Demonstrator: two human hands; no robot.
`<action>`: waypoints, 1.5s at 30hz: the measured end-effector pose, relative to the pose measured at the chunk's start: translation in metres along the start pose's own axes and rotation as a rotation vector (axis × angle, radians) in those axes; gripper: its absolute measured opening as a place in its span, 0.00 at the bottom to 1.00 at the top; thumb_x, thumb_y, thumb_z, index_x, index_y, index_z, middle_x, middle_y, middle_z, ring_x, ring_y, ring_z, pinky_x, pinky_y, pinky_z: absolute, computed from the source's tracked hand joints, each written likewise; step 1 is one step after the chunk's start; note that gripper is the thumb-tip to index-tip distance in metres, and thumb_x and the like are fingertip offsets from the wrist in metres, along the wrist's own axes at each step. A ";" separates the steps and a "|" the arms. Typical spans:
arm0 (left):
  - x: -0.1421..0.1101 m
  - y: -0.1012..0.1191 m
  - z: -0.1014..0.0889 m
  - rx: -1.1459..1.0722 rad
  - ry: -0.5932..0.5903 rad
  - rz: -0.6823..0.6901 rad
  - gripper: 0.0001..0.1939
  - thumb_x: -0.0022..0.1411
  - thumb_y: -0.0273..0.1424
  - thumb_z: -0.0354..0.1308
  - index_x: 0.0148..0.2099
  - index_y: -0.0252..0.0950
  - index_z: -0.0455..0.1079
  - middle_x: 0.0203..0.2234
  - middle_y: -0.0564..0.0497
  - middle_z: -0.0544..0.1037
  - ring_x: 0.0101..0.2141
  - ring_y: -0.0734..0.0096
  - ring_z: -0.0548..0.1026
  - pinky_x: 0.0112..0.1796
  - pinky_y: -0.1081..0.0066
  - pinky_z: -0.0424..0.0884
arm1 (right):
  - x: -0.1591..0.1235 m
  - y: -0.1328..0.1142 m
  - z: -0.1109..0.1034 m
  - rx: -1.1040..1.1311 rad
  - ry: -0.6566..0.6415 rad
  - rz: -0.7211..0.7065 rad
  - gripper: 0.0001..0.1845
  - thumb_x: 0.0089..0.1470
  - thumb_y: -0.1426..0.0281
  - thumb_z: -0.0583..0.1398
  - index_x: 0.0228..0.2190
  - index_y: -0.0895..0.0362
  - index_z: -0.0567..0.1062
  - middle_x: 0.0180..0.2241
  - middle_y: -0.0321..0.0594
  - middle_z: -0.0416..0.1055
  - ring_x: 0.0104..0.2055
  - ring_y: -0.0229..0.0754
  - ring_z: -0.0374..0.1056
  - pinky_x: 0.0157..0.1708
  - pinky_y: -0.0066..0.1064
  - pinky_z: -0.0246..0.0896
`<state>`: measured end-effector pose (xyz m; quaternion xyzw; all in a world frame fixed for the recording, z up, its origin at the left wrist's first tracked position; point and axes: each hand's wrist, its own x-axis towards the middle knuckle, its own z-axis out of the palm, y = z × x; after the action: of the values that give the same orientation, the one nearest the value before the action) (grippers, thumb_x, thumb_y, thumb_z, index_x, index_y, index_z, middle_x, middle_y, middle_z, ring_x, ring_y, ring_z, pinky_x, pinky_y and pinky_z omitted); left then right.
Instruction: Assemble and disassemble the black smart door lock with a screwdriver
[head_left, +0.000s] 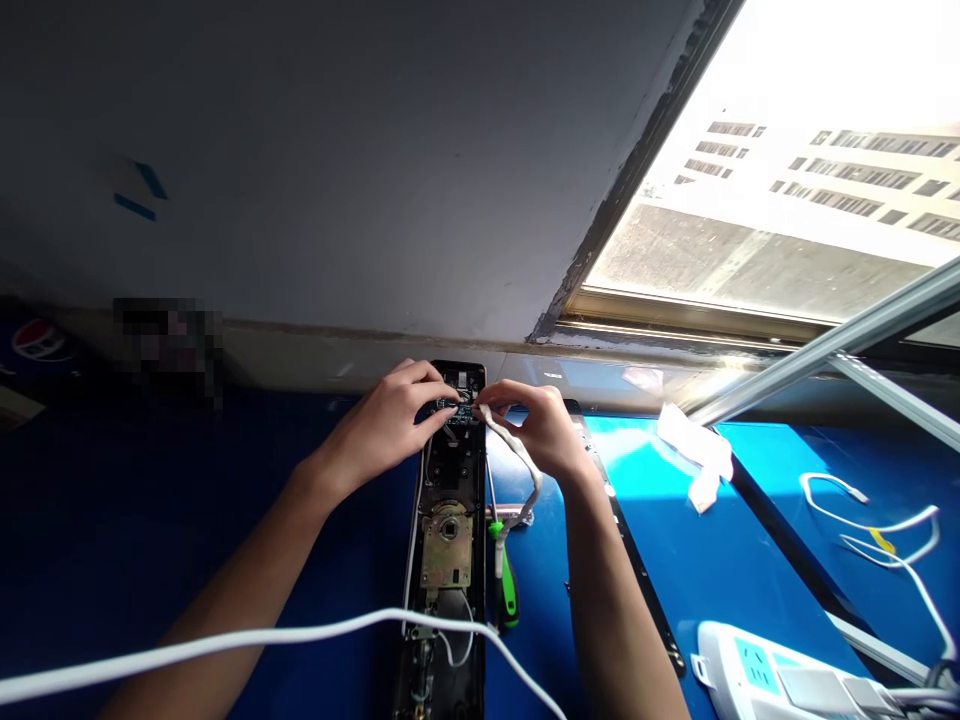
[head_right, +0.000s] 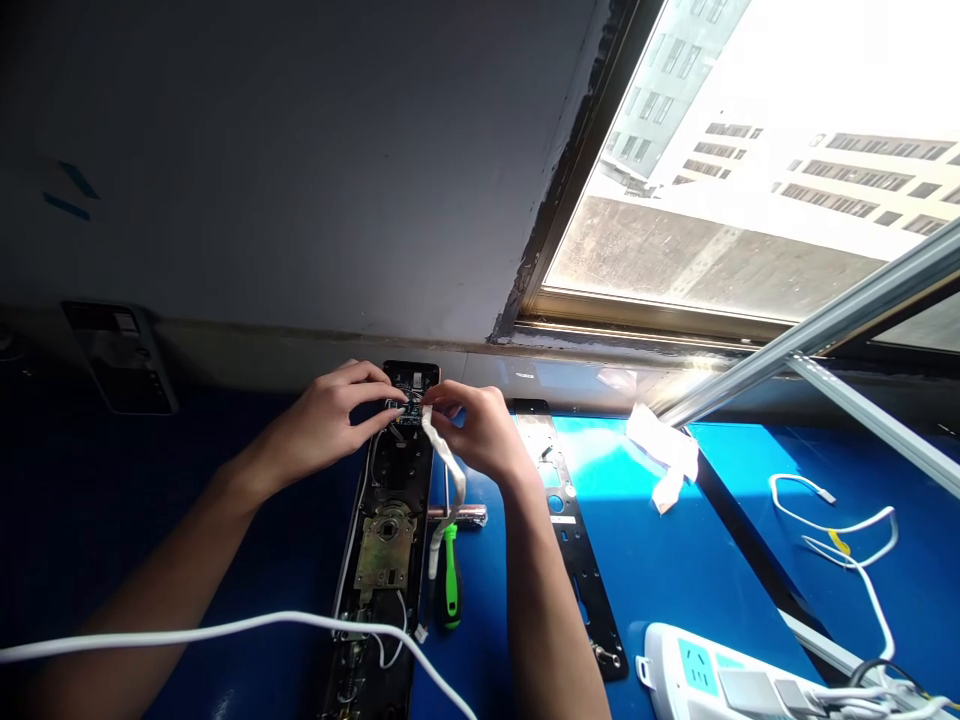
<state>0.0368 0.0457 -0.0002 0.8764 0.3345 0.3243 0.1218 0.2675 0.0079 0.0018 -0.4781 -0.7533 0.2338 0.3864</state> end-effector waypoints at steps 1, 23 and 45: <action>0.000 -0.001 0.000 0.003 -0.011 -0.001 0.09 0.69 0.31 0.62 0.49 0.39 0.81 0.43 0.47 0.78 0.47 0.59 0.76 0.49 0.60 0.77 | 0.000 -0.001 0.000 -0.018 -0.002 -0.003 0.11 0.57 0.79 0.63 0.38 0.54 0.81 0.37 0.37 0.83 0.39 0.39 0.79 0.40 0.30 0.72; -0.005 -0.006 0.009 -0.102 -0.156 -0.233 0.25 0.57 0.47 0.72 0.55 0.45 0.79 0.71 0.41 0.57 0.68 0.36 0.65 0.62 0.48 0.71 | -0.004 -0.022 0.004 -0.367 -0.081 -0.030 0.14 0.55 0.84 0.62 0.36 0.53 0.81 0.35 0.38 0.80 0.34 0.39 0.72 0.35 0.30 0.62; 0.000 0.001 0.014 -0.207 -0.111 -0.373 0.28 0.46 0.39 0.80 0.51 0.46 0.81 0.64 0.43 0.63 0.67 0.37 0.64 0.65 0.47 0.66 | -0.003 -0.015 0.015 -0.342 -0.006 0.020 0.12 0.46 0.83 0.59 0.29 0.55 0.73 0.27 0.34 0.73 0.29 0.36 0.66 0.31 0.28 0.54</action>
<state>0.0463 0.0452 -0.0106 0.7988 0.4484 0.2799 0.2872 0.2482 -0.0014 0.0031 -0.5435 -0.7786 0.1074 0.2947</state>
